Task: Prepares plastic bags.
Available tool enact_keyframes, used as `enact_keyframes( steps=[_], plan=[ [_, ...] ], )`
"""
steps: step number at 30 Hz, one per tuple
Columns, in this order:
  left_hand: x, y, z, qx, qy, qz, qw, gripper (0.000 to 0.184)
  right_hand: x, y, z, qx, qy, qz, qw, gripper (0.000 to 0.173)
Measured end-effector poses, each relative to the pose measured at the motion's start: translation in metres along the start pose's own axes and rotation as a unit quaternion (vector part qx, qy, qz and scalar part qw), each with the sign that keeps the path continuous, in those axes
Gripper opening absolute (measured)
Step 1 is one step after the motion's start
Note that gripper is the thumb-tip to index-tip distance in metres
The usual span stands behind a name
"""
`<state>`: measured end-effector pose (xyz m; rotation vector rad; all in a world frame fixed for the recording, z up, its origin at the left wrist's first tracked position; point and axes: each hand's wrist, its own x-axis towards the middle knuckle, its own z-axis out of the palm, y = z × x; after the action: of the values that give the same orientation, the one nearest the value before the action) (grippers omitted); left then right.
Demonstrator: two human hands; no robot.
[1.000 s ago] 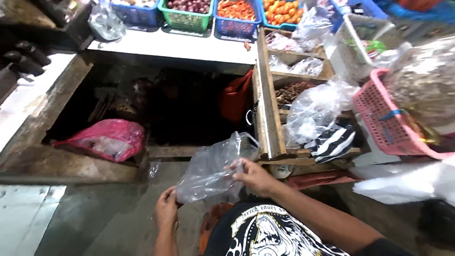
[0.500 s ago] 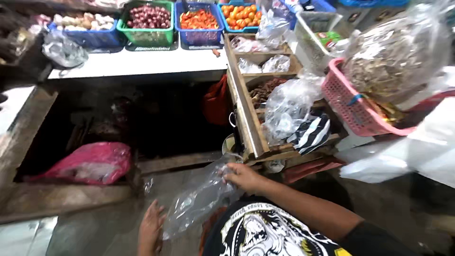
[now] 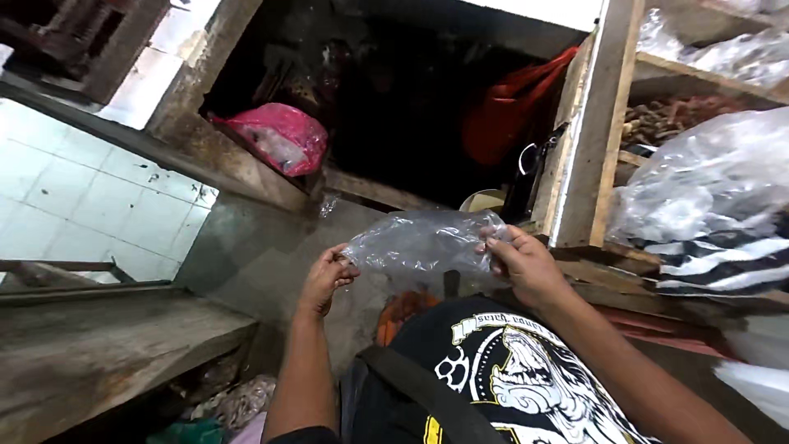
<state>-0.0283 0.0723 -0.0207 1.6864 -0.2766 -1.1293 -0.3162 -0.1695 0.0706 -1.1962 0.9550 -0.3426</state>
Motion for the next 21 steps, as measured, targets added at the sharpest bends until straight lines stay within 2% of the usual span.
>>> enact_keyframes(
  steps=[2, 6, 11, 16, 21],
  plan=[
    [0.001, 0.002, 0.012, -0.003, 0.022, -0.015, 1.000, 0.039, 0.000, 0.000, 0.001, 0.002, -0.013, 0.003, 1.000, 0.023],
    [0.020, 0.004, 0.035, -0.009, 0.125, -0.062, 0.990, 0.025, -0.002, 0.000, 0.002, -0.006, -0.043, 0.000, 0.999, 0.022],
    [0.043, 0.007, 0.047, -0.053, 0.213, -0.081, 0.972, 0.024, -0.006, -0.001, -0.003, -0.028, -0.082, -0.006, 0.996, 0.022],
    [0.060, 0.014, 0.052, -0.012, 0.171, -0.066, 0.983, 0.031, -0.010, 0.000, -0.012, -0.073, -0.135, -0.026, 0.988, 0.021],
    [0.072, 0.021, 0.058, -0.036, 0.192, -0.077, 0.978, 0.018, -0.014, 0.000, -0.016, -0.093, -0.134, -0.035, 0.986, 0.023]
  ],
)
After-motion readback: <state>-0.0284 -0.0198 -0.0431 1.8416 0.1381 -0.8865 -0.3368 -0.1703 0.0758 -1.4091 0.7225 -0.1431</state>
